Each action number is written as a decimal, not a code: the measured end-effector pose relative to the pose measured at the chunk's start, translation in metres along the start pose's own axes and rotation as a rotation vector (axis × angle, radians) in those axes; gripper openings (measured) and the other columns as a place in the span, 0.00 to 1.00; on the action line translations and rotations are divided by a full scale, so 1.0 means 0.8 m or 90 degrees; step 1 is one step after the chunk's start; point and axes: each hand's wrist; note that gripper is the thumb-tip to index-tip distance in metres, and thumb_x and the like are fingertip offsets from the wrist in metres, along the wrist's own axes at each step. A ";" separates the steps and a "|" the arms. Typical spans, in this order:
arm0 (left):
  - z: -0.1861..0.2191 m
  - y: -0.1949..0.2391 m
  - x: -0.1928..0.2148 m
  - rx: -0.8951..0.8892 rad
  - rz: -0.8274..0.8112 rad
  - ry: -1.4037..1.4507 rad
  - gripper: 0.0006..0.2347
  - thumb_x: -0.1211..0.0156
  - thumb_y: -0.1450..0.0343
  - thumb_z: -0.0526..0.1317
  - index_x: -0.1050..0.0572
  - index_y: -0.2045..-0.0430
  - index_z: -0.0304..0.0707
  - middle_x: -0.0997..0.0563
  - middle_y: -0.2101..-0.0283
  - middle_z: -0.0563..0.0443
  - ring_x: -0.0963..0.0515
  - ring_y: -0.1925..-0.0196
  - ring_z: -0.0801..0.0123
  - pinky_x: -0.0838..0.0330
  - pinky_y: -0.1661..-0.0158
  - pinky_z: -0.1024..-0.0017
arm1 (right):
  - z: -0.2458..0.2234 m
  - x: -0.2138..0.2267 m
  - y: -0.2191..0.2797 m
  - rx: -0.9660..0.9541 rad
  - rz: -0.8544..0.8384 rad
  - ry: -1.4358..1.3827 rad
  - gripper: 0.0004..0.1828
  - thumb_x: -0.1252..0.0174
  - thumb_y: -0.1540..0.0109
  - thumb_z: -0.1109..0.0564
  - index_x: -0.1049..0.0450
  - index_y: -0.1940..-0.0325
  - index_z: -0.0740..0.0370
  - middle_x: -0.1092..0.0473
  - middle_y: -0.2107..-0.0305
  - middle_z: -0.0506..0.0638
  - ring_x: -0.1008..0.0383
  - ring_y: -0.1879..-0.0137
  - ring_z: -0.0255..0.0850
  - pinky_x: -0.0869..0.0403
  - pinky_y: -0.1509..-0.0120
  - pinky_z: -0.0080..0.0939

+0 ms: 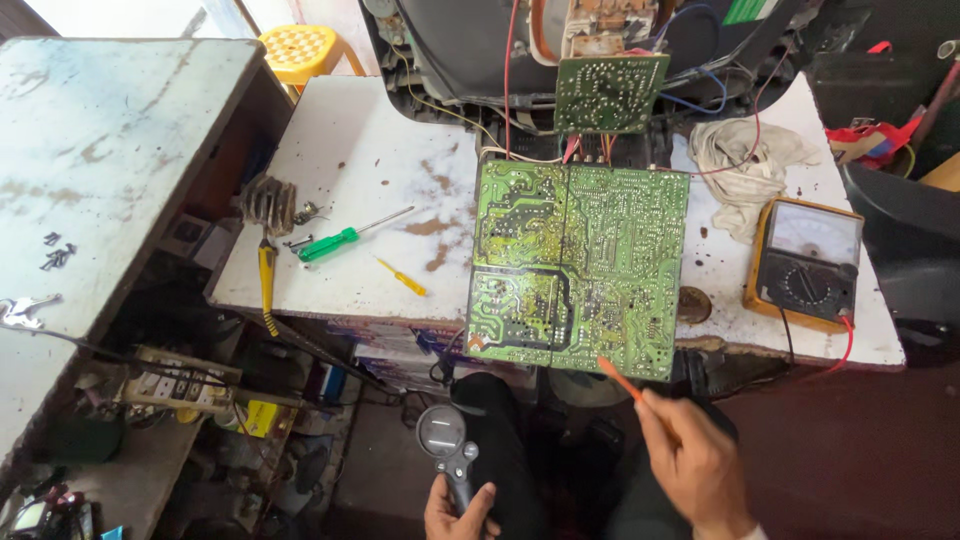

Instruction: The person uses a magnifying glass and a yellow probe to inspect and test points on a green circuit board resting on their lap. They move the magnifier and probe across different areas of the board, occasionally adjusting the probe's contact points.

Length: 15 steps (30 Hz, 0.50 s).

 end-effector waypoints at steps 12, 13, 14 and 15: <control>-0.001 -0.002 0.005 0.020 -0.085 -0.026 0.17 0.30 0.36 0.29 0.25 0.55 0.30 0.21 0.83 0.46 0.24 0.90 0.66 0.35 0.89 0.72 | -0.032 0.005 -0.072 -0.175 0.098 0.087 0.17 0.38 0.32 0.53 0.26 0.72 0.63 0.29 0.80 0.56 0.27 0.77 0.47 0.33 0.70 0.46; -0.004 0.001 0.008 0.022 -0.087 -0.032 0.17 0.30 0.37 0.29 0.25 0.55 0.31 0.20 0.83 0.46 0.24 0.91 0.66 0.35 0.89 0.72 | -0.035 0.005 -0.066 -0.170 0.070 0.084 0.16 0.38 0.33 0.53 0.26 0.72 0.63 0.29 0.80 0.56 0.28 0.77 0.47 0.32 0.70 0.46; -0.003 -0.003 0.007 0.019 -0.092 -0.038 0.16 0.30 0.37 0.29 0.25 0.56 0.32 0.20 0.83 0.46 0.24 0.91 0.66 0.35 0.90 0.72 | -0.037 -0.001 -0.063 -0.162 0.047 0.081 0.16 0.37 0.33 0.52 0.26 0.73 0.63 0.29 0.80 0.57 0.28 0.77 0.48 0.32 0.70 0.46; -0.002 -0.006 0.006 0.017 -0.097 -0.043 0.16 0.30 0.37 0.29 0.25 0.56 0.34 0.20 0.83 0.46 0.25 0.91 0.65 0.35 0.90 0.71 | -0.036 -0.006 -0.060 -0.154 0.025 0.077 0.16 0.37 0.34 0.52 0.26 0.73 0.62 0.29 0.80 0.57 0.29 0.77 0.48 0.31 0.70 0.46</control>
Point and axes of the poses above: each hand's wrist, its own y-axis away from the middle knuckle, its own x-axis out of the back of the hand, z = x × y
